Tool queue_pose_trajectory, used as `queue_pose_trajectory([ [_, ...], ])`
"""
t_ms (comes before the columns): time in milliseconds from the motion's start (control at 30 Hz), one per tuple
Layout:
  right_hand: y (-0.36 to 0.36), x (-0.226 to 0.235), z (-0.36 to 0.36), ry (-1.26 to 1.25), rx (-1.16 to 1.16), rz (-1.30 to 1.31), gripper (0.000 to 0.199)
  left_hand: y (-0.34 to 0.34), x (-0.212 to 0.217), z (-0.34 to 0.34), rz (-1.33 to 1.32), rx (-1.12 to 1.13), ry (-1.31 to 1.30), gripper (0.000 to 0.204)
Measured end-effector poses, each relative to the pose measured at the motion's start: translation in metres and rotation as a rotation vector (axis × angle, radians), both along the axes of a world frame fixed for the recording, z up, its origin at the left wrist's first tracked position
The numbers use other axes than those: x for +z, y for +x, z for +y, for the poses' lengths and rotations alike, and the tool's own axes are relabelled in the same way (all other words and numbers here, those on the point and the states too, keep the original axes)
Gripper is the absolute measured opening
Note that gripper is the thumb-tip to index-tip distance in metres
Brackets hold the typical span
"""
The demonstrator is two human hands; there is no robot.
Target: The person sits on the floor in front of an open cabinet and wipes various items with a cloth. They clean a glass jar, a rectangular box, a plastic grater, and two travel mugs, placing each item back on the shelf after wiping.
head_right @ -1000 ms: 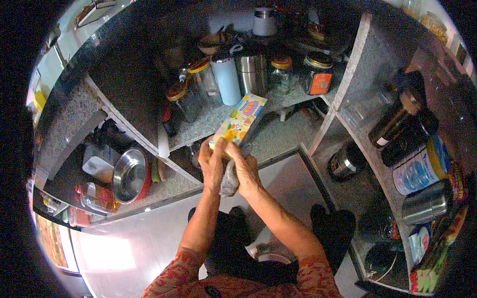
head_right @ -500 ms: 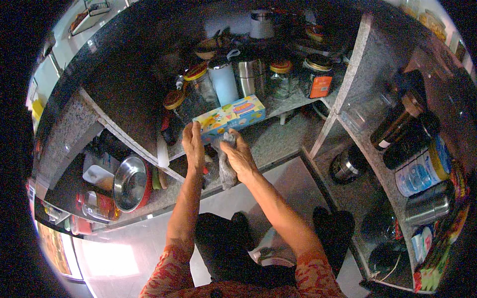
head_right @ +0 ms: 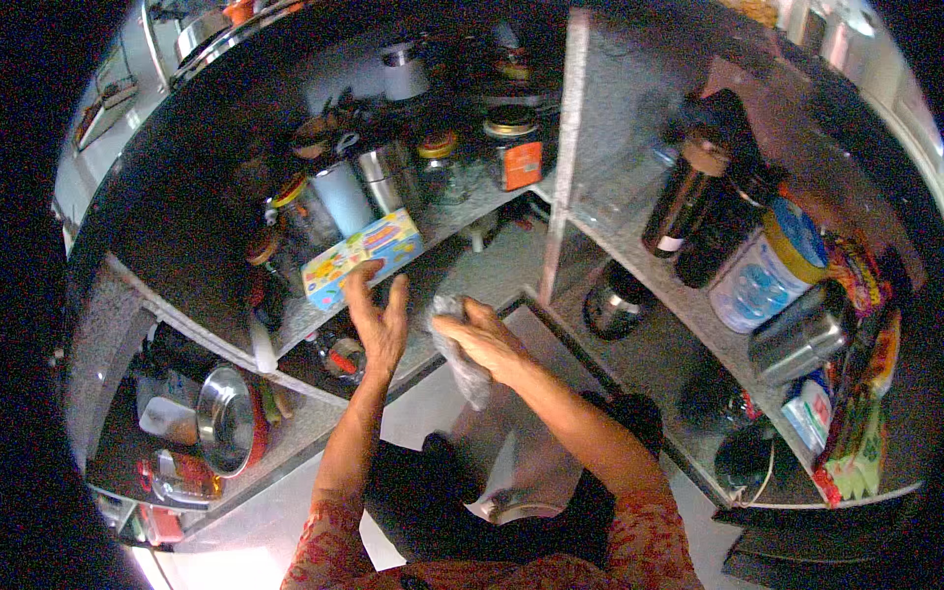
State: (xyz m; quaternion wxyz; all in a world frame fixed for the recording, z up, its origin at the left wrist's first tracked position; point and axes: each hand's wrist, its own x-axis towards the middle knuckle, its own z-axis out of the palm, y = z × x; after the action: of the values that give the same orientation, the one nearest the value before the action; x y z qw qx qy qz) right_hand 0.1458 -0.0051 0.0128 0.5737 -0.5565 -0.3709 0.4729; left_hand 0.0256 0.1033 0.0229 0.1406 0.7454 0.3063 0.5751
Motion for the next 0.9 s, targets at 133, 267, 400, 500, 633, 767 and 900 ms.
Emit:
queue_pose_trajectory([
  [133,0.045,0.014,-0.071,0.07,-0.117,0.032,0.022,0.083,-0.01,-0.023,0.045,-0.365,-0.309,0.038],
  [267,0.077,-0.013,-0.118,-0.023,-0.32,0.111,0.026,0.173,0.003,-0.037,0.095,-0.544,-0.03,0.049],
  [400,0.086,-0.004,-0.139,0.015,-0.418,0.134,0.027,0.226,0.029,-0.057,0.399,-0.392,-0.24,0.074],
  [500,0.085,0.015,-0.141,0.049,-0.486,0.207,0.027,0.258,0.028,-0.065,0.467,-0.256,-0.373,0.089],
  [633,0.087,0.017,-0.147,0.063,-0.533,0.188,0.029,0.282,0.017,-0.075,0.259,-0.157,-0.411,0.098],
  [767,0.09,0.011,-0.147,0.078,-0.514,0.227,0.029,0.287,0.003,-0.068,0.146,-0.178,-0.273,0.097],
  [900,0.088,0.007,-0.143,0.123,-0.493,0.236,0.028,0.28,-0.006,-0.064,-0.012,-0.205,-0.191,0.089],
])
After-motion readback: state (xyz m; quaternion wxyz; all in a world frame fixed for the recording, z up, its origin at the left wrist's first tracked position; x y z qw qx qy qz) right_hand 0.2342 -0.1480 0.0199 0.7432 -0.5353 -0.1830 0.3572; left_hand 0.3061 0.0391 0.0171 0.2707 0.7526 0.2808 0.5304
